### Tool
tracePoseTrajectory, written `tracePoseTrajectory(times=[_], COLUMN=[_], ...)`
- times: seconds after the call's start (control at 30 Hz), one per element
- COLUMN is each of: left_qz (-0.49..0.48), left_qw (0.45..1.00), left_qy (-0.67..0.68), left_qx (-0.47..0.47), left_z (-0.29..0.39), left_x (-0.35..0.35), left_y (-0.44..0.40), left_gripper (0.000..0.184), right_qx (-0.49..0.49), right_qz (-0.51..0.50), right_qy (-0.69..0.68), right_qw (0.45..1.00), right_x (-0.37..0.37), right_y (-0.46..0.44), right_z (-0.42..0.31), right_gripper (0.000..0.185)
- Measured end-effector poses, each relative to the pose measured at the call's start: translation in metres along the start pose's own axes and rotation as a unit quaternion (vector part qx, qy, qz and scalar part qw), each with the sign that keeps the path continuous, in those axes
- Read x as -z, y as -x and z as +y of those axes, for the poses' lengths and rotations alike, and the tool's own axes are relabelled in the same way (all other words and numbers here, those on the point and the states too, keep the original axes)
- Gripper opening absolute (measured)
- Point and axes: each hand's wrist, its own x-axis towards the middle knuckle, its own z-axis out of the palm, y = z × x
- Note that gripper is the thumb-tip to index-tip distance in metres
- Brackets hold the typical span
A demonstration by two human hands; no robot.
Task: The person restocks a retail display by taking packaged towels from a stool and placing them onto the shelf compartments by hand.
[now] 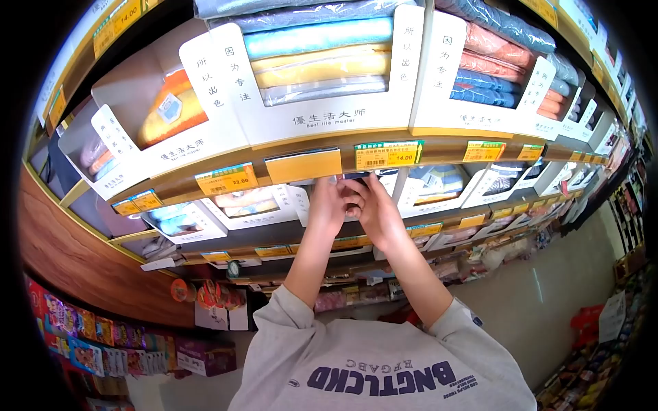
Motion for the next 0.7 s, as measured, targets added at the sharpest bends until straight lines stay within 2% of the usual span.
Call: tracePoseTrajectory(times=[0.07,0.1,0.17,0.2,0.23,0.27,0.3,0.37,0.4,0.53,0.63,0.7], left_qz=[0.005,0.009,0.066,0.069,0.061,0.0,-0.001,0.066,0.003,0.034,0.017,0.0], left_qw=[0.998,0.997,0.983,0.987,0.99,0.99,0.991,0.989,0.992,0.989,0.983,0.981], left_qy=[0.028,0.042,0.087,0.09,0.121,0.12,0.118,0.135,0.122,0.129,0.154,0.136], left_qx=[0.055,0.059,0.146,0.11,0.047,0.07,0.07,0.014,0.015,0.061,0.1,0.138], left_z=[0.003,-0.006,-0.007,-0.013,-0.023,-0.025,-0.025,-0.028,-0.029,-0.047,-0.06,-0.072], left_x=[0.001,-0.004,0.001,0.007,0.006,0.011,0.007,-0.006,-0.002,0.007,0.007,-0.003], left_y=[-0.004,0.003,0.011,0.017,0.024,0.039,0.05,0.072,0.079,0.09,0.095,0.098], left_gripper=[0.033,0.033,0.028,0.034,0.03,0.025,0.025,0.024,0.028,0.041,0.05,0.051], right_qx=[0.002,-0.007,-0.087,-0.096,-0.098,-0.099,-0.099,-0.103,-0.107,-0.138,-0.157,-0.129], right_qz=[-0.011,-0.004,0.087,0.093,0.105,0.098,0.092,0.08,0.066,0.036,0.072,0.113], right_qy=[-0.032,-0.024,-0.073,-0.085,-0.086,-0.092,-0.1,-0.12,-0.141,-0.127,-0.123,-0.157], right_qw=[0.999,1.0,0.99,0.987,0.986,0.986,0.986,0.984,0.982,0.982,0.977,0.973], right_x=[0.009,0.018,0.025,0.021,0.02,0.019,0.019,0.017,0.017,0.027,0.055,0.083], right_y=[-0.011,-0.005,-0.004,0.002,0.012,0.021,0.027,0.039,0.046,0.069,0.09,0.111], right_z=[0.01,0.012,0.027,0.027,0.025,0.026,0.027,0.026,0.027,0.023,0.019,0.022], right_gripper=[0.037,0.037,0.034,0.033,0.033,0.033,0.033,0.03,0.027,0.025,0.022,0.021])
